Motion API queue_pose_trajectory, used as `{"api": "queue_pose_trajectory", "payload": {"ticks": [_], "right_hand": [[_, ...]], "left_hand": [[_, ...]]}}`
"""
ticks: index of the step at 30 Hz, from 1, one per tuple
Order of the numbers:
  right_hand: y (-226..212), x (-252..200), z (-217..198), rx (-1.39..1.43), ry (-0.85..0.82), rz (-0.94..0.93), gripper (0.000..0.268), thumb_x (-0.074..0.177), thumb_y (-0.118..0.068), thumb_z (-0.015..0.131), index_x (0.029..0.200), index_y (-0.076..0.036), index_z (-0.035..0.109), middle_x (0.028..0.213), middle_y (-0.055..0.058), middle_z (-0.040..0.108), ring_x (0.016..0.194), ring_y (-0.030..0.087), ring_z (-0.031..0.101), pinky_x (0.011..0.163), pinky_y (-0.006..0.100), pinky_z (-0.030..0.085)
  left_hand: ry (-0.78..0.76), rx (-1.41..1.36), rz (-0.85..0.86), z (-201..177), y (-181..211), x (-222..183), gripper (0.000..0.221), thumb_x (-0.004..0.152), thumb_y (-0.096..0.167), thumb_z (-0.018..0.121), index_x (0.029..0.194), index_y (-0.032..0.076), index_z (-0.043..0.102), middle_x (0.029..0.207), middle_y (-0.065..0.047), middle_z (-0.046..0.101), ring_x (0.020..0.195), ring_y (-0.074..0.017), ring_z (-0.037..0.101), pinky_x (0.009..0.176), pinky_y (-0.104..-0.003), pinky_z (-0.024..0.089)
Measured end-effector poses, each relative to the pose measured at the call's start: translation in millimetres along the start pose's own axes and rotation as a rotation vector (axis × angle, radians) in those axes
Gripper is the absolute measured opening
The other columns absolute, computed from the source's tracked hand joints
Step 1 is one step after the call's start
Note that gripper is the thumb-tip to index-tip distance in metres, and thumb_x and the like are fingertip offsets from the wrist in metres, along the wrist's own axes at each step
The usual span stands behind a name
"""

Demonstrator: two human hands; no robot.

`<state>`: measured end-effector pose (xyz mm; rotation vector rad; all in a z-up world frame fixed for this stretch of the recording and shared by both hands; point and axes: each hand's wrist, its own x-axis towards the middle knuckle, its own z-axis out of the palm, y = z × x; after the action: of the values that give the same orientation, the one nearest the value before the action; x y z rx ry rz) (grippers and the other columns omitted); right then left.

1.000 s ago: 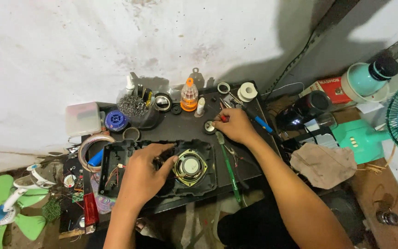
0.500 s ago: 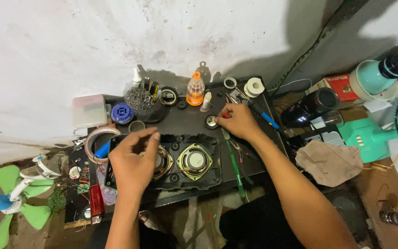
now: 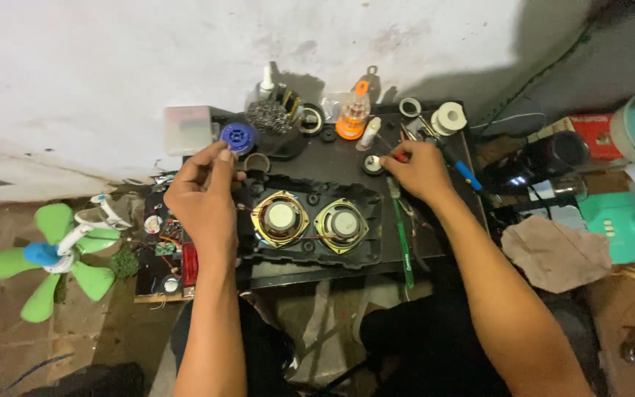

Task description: A person is organizing and connecting internal wiring within a speaker housing using a screwdriver and manual manipulation.

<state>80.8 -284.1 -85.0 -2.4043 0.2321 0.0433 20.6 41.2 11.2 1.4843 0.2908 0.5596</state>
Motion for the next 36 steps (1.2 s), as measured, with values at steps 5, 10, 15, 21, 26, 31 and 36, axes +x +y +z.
{"api": "queue_pose_trajectory", "payload": {"ticks": [5, 10, 15, 21, 26, 31, 36], "right_hand": [[7, 3, -3, 0.013, 0.073, -0.053, 0.024, 0.08, -0.023, 0.085, 0.09, -0.003, 0.076, 0.072, 0.018, 0.067, 0.077, 0.037, 0.069, 0.068, 0.042, 0.052], [13, 6, -3, -0.036, 0.149, -0.053, 0.019, 0.083, -0.026, 0.085, 0.087, -0.01, 0.076, 0.067, 0.009, 0.064, 0.069, 0.029, 0.066, 0.063, 0.038, 0.05], [-12, -13, -15, 0.01, 0.157, -0.105, 0.015, 0.087, -0.019, 0.084, 0.094, -0.008, 0.077, 0.07, 0.012, 0.066, 0.069, 0.026, 0.067, 0.064, 0.034, 0.051], [-56, -48, -25, 0.102, 0.078, -0.151, 0.017, 0.087, -0.01, 0.082, 0.101, -0.003, 0.078, 0.079, 0.018, 0.071, 0.075, 0.027, 0.07, 0.069, 0.036, 0.054], [-56, -42, -29, 0.1, 0.074, -0.16, 0.015, 0.089, -0.008, 0.082, 0.103, -0.002, 0.078, 0.081, 0.02, 0.072, 0.078, 0.029, 0.071, 0.069, 0.037, 0.055], [-47, -32, -29, 0.026, 0.021, -0.122, 0.016, 0.083, -0.008, 0.082, 0.099, -0.005, 0.079, 0.08, 0.02, 0.072, 0.078, 0.032, 0.071, 0.068, 0.04, 0.053], [-60, -29, -38, 0.018, -0.047, -0.093, 0.016, 0.083, -0.009, 0.081, 0.098, -0.004, 0.08, 0.079, 0.021, 0.073, 0.078, 0.033, 0.07, 0.07, 0.042, 0.052]], "left_hand": [[0.116, -0.17, -0.117, -13, -12, 16, 0.02, 0.095, 0.007, 0.072, 0.111, -0.005, 0.074, 0.087, -0.02, 0.074, 0.064, -0.0191, 0.071, 0.054, -0.027, 0.058], [0.153, -0.288, -0.249, -16, -6, 19, 0.022, 0.092, 0.008, 0.071, 0.11, -0.005, 0.072, 0.085, -0.017, 0.076, 0.061, -0.0164, 0.07, 0.051, -0.022, 0.056], [0.13, -0.289, -0.241, -19, -14, 22, 0.023, 0.093, 0.01, 0.071, 0.111, -0.004, 0.073, 0.087, -0.017, 0.076, 0.064, -0.0163, 0.07, 0.054, -0.024, 0.057], [0.093, -0.284, -0.267, -20, -9, 17, 0.024, 0.095, 0.011, 0.07, 0.114, -0.004, 0.074, 0.088, -0.016, 0.076, 0.066, -0.0165, 0.07, 0.057, -0.025, 0.058], [0.065, -0.297, -0.297, -19, -8, 17, 0.025, 0.096, 0.011, 0.07, 0.115, -0.004, 0.072, 0.089, -0.015, 0.075, 0.068, -0.0165, 0.07, 0.059, -0.025, 0.059], [0.04, -0.328, -0.33, -21, -16, 18, 0.029, 0.097, 0.014, 0.069, 0.12, -0.004, 0.071, 0.093, -0.016, 0.075, 0.07, -0.0162, 0.069, 0.062, -0.024, 0.059], [0.055, -0.34, -0.359, -20, -18, 20, 0.031, 0.096, 0.013, 0.07, 0.12, -0.006, 0.07, 0.091, -0.018, 0.074, 0.068, -0.0174, 0.069, 0.061, -0.023, 0.059]]}}
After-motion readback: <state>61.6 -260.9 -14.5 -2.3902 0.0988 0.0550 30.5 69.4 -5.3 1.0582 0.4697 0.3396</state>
